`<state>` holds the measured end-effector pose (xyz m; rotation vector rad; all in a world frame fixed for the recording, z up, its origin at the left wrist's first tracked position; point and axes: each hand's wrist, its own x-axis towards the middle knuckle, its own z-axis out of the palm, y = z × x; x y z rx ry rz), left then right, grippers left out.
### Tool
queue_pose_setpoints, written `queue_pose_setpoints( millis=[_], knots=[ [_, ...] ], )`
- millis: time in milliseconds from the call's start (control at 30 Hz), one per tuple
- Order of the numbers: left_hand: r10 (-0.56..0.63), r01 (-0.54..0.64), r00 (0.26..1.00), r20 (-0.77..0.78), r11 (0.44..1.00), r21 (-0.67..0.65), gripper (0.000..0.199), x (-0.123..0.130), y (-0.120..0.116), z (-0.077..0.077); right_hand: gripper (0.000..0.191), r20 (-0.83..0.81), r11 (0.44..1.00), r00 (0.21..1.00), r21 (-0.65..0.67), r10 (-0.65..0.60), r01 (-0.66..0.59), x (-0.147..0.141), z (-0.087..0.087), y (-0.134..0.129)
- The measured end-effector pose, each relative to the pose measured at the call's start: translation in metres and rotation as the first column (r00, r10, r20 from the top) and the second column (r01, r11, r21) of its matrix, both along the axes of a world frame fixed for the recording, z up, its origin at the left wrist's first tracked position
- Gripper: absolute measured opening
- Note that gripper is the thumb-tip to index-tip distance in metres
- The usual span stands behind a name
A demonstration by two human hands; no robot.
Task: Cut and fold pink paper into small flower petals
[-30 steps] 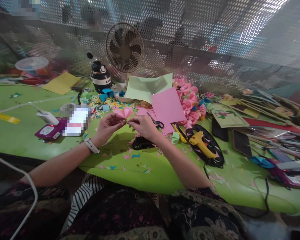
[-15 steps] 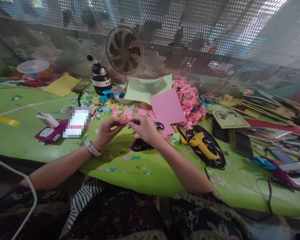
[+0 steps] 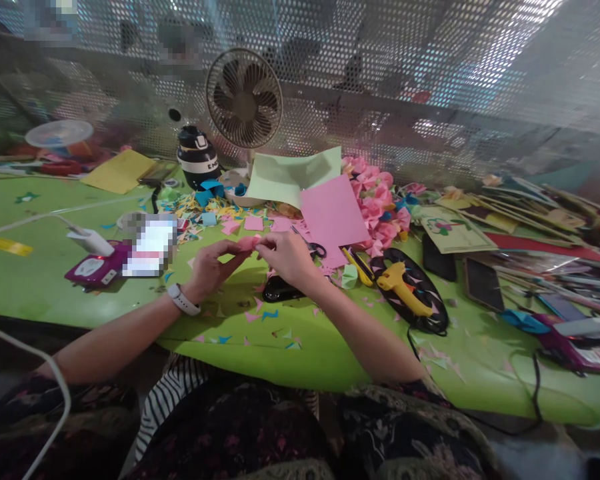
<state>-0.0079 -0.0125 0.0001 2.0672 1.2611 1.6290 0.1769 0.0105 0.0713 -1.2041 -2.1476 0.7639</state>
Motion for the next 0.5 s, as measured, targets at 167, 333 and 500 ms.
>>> queue_pose_setpoints(
  millis=[167, 333, 500],
  knots=[
    [-0.013, 0.014, 1.000, -0.024, 0.999, 0.041, 0.004, 0.0002, -0.0006, 0.0014, 0.021, -0.015, 1.000, 1.000, -0.026, -0.004, 0.004, -0.0001, 0.0016, -0.0013],
    [-0.009, 0.010, 1.000, -0.010, 0.999, 0.031, 0.005, 0.0004, -0.0014, 0.0030, 0.022, -0.032, 0.999, 0.999, -0.033, -0.003, 0.002, -0.0006, 0.0022, -0.0023],
    [-0.012, 0.013, 0.999, -0.032, 0.999, 0.033, 0.005, 0.0000, -0.0012, 0.0016, 0.022, -0.032, 0.999, 0.999, -0.039, -0.003, 0.001, -0.0004, 0.0020, -0.0033]
  ],
)
